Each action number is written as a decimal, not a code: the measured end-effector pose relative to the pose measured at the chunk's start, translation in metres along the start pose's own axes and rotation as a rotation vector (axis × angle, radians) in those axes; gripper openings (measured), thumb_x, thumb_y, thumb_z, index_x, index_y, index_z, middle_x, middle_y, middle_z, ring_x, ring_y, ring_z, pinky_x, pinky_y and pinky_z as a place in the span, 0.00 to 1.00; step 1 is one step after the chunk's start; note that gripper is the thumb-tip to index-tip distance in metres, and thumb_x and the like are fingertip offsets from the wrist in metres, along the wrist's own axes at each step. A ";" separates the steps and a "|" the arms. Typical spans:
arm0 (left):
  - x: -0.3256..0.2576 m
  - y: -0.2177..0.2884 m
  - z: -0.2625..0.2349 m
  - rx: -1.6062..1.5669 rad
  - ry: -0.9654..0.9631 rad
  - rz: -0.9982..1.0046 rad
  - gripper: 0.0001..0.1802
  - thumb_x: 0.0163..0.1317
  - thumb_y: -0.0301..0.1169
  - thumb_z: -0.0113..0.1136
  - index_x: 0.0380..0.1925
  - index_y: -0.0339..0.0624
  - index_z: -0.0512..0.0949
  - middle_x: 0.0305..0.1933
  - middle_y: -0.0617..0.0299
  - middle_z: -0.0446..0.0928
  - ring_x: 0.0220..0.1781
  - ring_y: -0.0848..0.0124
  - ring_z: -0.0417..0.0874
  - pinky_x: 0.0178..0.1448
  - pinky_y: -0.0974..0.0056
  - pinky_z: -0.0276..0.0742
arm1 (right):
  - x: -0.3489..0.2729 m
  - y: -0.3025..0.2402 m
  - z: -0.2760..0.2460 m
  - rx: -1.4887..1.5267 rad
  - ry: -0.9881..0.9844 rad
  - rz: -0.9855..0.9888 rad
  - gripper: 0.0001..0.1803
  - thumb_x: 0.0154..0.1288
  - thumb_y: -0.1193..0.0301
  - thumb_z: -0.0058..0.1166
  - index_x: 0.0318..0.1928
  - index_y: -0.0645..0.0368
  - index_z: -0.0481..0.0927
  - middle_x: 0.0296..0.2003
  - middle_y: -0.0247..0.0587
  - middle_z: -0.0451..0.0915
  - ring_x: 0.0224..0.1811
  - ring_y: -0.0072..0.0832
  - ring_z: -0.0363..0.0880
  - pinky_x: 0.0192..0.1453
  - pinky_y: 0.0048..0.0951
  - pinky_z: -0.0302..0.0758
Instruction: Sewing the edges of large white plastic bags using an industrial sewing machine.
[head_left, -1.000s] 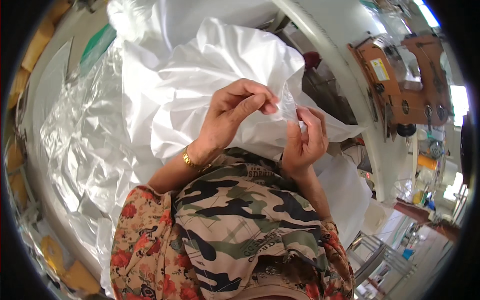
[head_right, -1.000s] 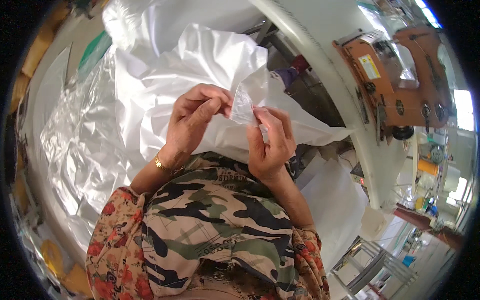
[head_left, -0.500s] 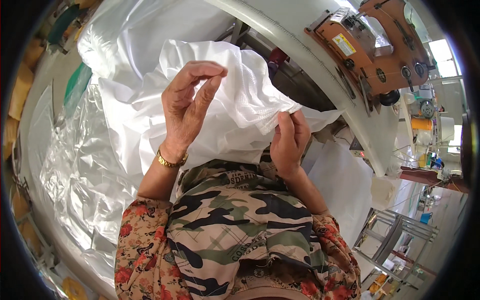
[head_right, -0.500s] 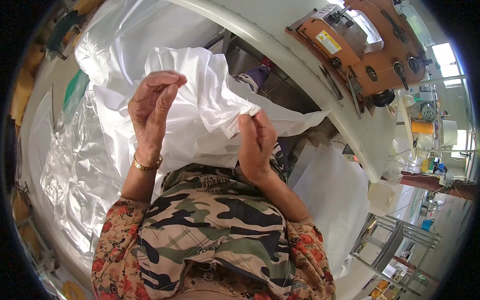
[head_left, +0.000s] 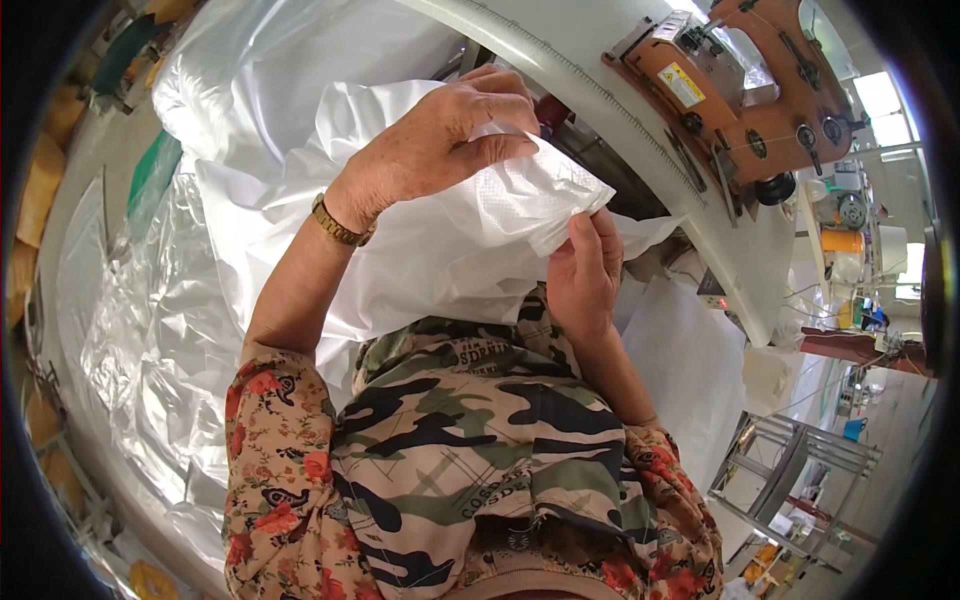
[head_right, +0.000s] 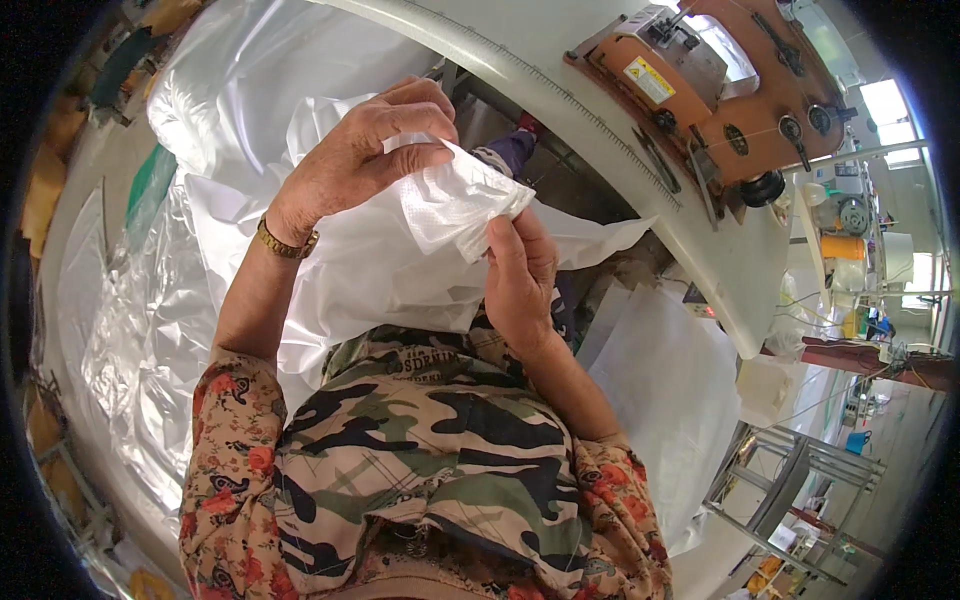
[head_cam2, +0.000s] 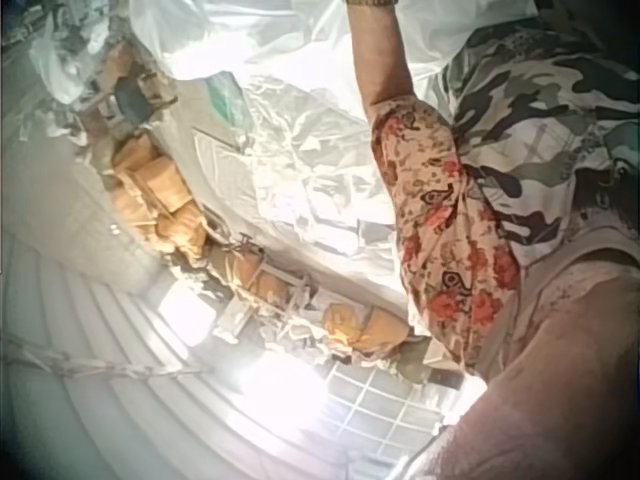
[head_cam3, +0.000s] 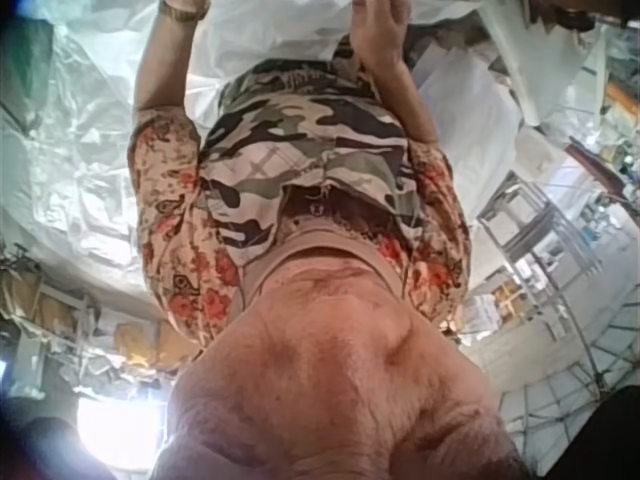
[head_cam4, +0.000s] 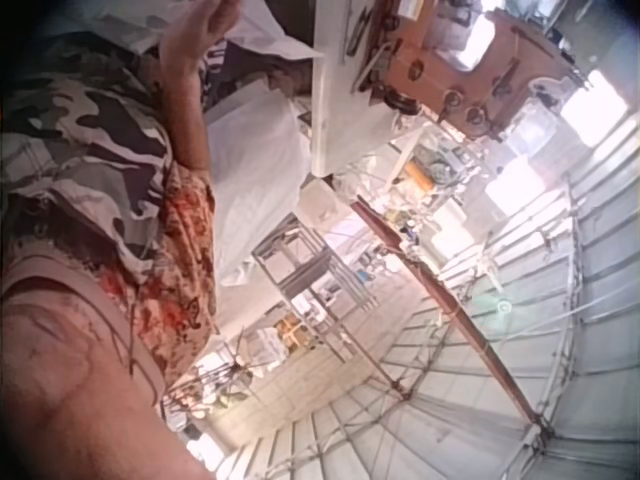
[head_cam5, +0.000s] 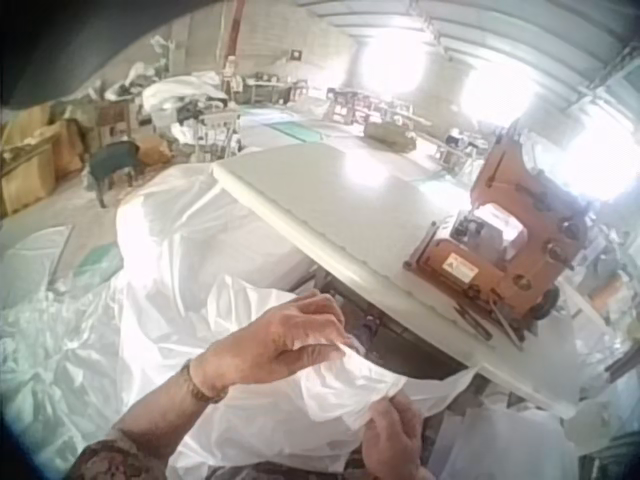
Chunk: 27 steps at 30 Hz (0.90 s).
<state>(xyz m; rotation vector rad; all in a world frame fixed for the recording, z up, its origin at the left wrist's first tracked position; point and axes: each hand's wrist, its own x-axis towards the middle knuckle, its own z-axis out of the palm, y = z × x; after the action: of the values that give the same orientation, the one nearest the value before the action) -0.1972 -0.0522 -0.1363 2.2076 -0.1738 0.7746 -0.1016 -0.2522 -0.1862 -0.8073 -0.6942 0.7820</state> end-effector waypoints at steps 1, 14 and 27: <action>0.000 0.000 -0.001 -0.002 0.002 0.014 0.10 0.65 0.32 0.62 0.41 0.38 0.79 0.41 0.60 0.75 0.46 0.64 0.75 0.50 0.60 0.72 | 0.001 0.001 -0.001 0.063 -0.018 -0.021 0.17 0.75 0.71 0.44 0.59 0.66 0.74 0.57 0.41 0.77 0.60 0.27 0.73 0.67 0.31 0.67; -0.008 0.002 -0.002 -0.280 0.090 -0.182 0.08 0.62 0.30 0.67 0.35 0.37 0.79 0.32 0.65 0.75 0.36 0.74 0.75 0.41 0.67 0.74 | 0.007 -0.002 -0.005 -0.155 0.083 -0.114 0.10 0.76 0.69 0.45 0.46 0.61 0.77 0.43 0.28 0.79 0.45 0.14 0.72 0.53 0.19 0.67; -0.009 -0.006 0.000 -0.337 0.238 -0.155 0.08 0.56 0.24 0.71 0.28 0.39 0.79 0.32 0.69 0.74 0.36 0.77 0.73 0.42 0.69 0.71 | 0.017 -0.010 0.001 -0.402 0.138 -0.169 0.10 0.74 0.70 0.51 0.32 0.57 0.72 0.26 0.19 0.65 0.29 0.08 0.55 0.33 0.14 0.53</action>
<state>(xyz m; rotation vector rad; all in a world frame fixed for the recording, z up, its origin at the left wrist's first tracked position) -0.2020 -0.0493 -0.1452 1.7741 -0.0115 0.8463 -0.0897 -0.2423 -0.1737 -1.1390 -0.7958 0.4323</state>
